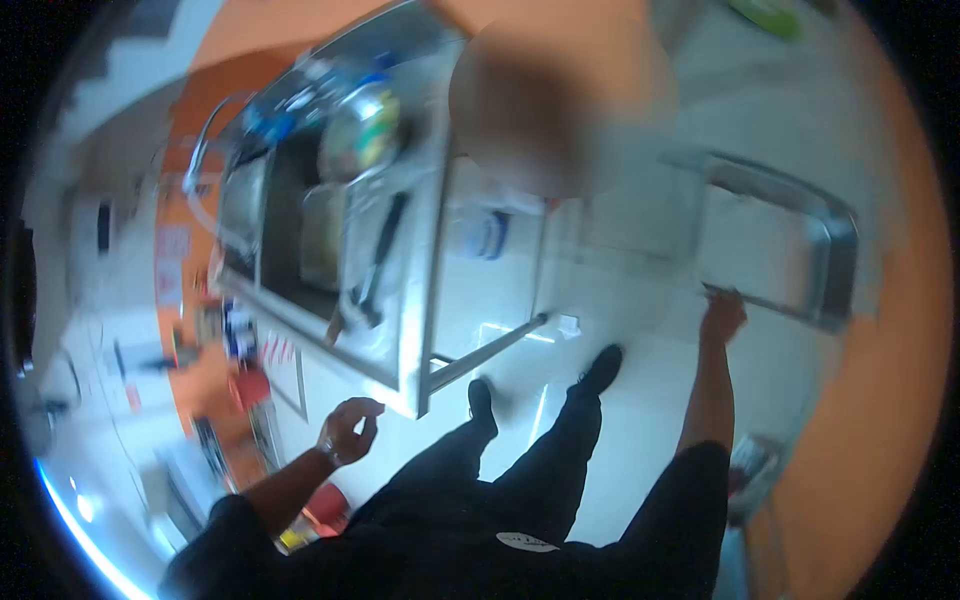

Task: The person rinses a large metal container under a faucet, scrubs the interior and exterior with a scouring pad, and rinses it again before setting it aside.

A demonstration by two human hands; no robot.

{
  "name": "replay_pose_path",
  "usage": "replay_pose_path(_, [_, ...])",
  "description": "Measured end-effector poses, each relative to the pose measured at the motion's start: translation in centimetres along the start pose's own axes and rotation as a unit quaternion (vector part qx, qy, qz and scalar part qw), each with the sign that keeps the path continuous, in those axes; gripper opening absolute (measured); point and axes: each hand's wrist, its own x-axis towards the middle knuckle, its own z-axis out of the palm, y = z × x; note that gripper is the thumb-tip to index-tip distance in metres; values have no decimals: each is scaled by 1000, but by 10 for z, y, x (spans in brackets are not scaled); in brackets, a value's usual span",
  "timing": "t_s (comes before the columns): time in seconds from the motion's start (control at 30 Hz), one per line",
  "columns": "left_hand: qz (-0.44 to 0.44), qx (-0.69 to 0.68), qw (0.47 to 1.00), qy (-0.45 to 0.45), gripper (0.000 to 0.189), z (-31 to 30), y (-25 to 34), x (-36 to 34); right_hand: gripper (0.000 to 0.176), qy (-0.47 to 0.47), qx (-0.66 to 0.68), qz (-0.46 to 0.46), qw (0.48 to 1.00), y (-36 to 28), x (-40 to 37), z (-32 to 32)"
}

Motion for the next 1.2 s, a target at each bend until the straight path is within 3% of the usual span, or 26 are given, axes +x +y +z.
replay_pose_path(0.03, [-37,2,999,-6,18,-5,-24,-32,44,-57,-259,-10,964,-101,-20,-49])
replay_pose_path(0.1, [-194,-19,981,1,18,-5,-64,-94,50,108,-130,-37,985,-109,-26,-21])
replay_pose_path(0.17, [-338,-56,940,6,19,1,-114,-174,47,210,-157,-108,959,-118,-38,1])
replay_pose_path(0.23, [-425,-32,904,-40,18,18,-166,-262,47,201,-15,-26,979,-173,-69,5])
replay_pose_path(0.3, [-433,-55,882,-177,18,32,-213,-341,48,195,206,45,958,-208,-104,4])
replay_pose_path(0.37, [-466,-101,844,-245,22,72,-251,-399,47,177,383,108,900,-218,-131,-9])
replay_pose_path(0.43, [-467,-110,842,-245,29,94,-277,-427,41,248,277,116,921,-331,-204,-46])
replay_pose_path(0.5, [-424,-98,864,-254,31,129,-335,-450,37,303,207,36,929,-369,-239,-55])
replay_pose_path(0.57, [-303,-19,912,-276,33,161,-420,-465,35,360,143,-41,921,-436,-282,-47])
replay_pose_path(0.63, [-510,-138,848,-42,29,87,-416,-409,32,323,99,-172,926,-519,-321,-38])
replay_pose_path(0.67, [-493,-163,853,42,25,74,-431,-390,30,287,125,-164,935,-565,-337,-28])
replay_pose_path(0.7, [-470,-186,854,125,21,59,-455,-374,32,275,177,-276,904,-571,-326,-1])
replay_pose_path(0.73, [-442,-163,866,169,20,52,-485,-355,36,202,191,-324,904,-599,-330,17])
replay_pose_path(0.77, [-415,-140,874,212,19,43,-514,-333,40,191,166,-394,884,-667,-352,36])
replay_pose_path(0.8, [-429,-133,865,223,20,18,-534,-305,38,87,61,-354,929,-725,-364,40])
replay_pose_path(0.83, [-445,-125,856,231,22,-12,-552,-275,35,81,79,-408,906,-761,-356,72])
replay_pose_path(0.87, [-415,-134,858,272,22,-33,-574,-253,35,61,13,-494,867,-814,-361,85])
replay_pose_path(0.9, [-385,-142,856,314,23,-54,-596,-231,38,9,80,-497,864,-868,-366,106])
replay_pose_path(0.97, [-320,-99,871,360,22,-97,-640,-196,43,65,14,-579,813,-968,-366,142])
replay_pose_path(1.03, [-359,-97,873,315,22,-160,-655,-182,43,128,20,-631,765,-1056,-341,186])
replay_pose_path(1.13, [-384,-107,873,280,23,-202,-707,-241,37,246,-81,-665,700,-1156,-312,249])
replay_pose_path(1.17, [-394,-117,865,289,24,-213,-722,-275,37,224,-76,-665,708,-1156,-311,267])
replay_pose_path(1.2, [-430,-42,854,291,26,-201,-750,-323,33,143,-182,-615,754,-1157,-309,278])
